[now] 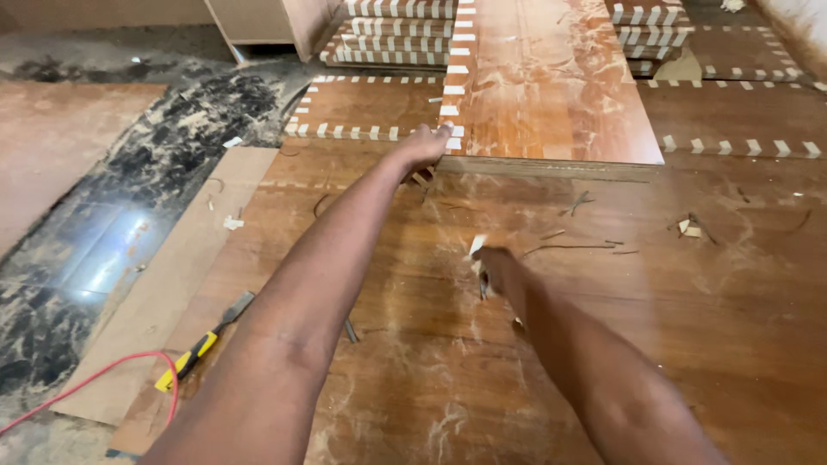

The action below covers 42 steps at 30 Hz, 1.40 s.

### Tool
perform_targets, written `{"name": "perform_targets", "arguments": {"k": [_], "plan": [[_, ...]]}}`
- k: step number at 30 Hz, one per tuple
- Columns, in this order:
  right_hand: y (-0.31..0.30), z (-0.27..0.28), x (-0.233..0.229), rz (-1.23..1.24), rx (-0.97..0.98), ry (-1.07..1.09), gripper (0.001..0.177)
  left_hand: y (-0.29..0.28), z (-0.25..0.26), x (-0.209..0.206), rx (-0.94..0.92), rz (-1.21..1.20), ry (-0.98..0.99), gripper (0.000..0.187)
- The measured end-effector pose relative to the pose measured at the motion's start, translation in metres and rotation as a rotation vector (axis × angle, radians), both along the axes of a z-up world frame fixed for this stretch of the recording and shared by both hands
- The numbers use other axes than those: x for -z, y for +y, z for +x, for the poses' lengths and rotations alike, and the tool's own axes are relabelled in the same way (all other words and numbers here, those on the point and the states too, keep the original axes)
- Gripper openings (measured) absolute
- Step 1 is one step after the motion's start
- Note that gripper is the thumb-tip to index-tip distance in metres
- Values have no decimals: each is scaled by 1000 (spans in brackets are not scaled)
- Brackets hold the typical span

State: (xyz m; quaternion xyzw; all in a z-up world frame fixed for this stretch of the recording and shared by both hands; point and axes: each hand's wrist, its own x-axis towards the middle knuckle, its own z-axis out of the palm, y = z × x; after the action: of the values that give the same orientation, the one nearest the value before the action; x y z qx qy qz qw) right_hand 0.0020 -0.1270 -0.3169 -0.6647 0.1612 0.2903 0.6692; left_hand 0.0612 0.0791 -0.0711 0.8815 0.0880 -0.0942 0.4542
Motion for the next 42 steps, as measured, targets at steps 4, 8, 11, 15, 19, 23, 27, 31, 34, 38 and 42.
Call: {"name": "perform_targets", "arguments": {"k": [4, 8, 11, 15, 19, 23, 27, 31, 34, 38, 42], "plan": [[-9, -43, 21, -157, -165, -215, 18, -2, -2, 40, 50, -331, 123, 79], [-7, -49, -80, -453, -887, -935, 28, 4, -1, 29, 88, -703, 215, 74], [-21, -83, -155, -784, -1153, -871, 51, -5, -10, 35, 81, -793, 283, 82], [-40, -93, -232, -605, -947, -870, 46, -16, -22, 30, 50, -885, 310, 92], [-69, -65, -267, -138, -200, -347, 50, -54, -28, 25, -72, -854, 287, 75], [-82, -44, -257, 90, 57, -129, 67, -102, -39, 39, -62, -728, 124, 63], [-92, -28, -246, 35, 343, -153, 42, -149, -36, 39, 1, -680, 236, 83], [-110, -13, -238, 1, 550, -167, 34, -182, -34, 36, 48, -701, 236, 86], [-135, -2, -230, -21, 609, -241, 36, -207, -30, 32, 128, -628, 295, 93], [-162, 17, -224, 5, 720, -293, 34, -227, -21, 28, 222, -568, 317, 96], [-190, 32, -224, 49, 792, -273, 30, -237, -18, 32, 312, -490, 275, 101]]}}
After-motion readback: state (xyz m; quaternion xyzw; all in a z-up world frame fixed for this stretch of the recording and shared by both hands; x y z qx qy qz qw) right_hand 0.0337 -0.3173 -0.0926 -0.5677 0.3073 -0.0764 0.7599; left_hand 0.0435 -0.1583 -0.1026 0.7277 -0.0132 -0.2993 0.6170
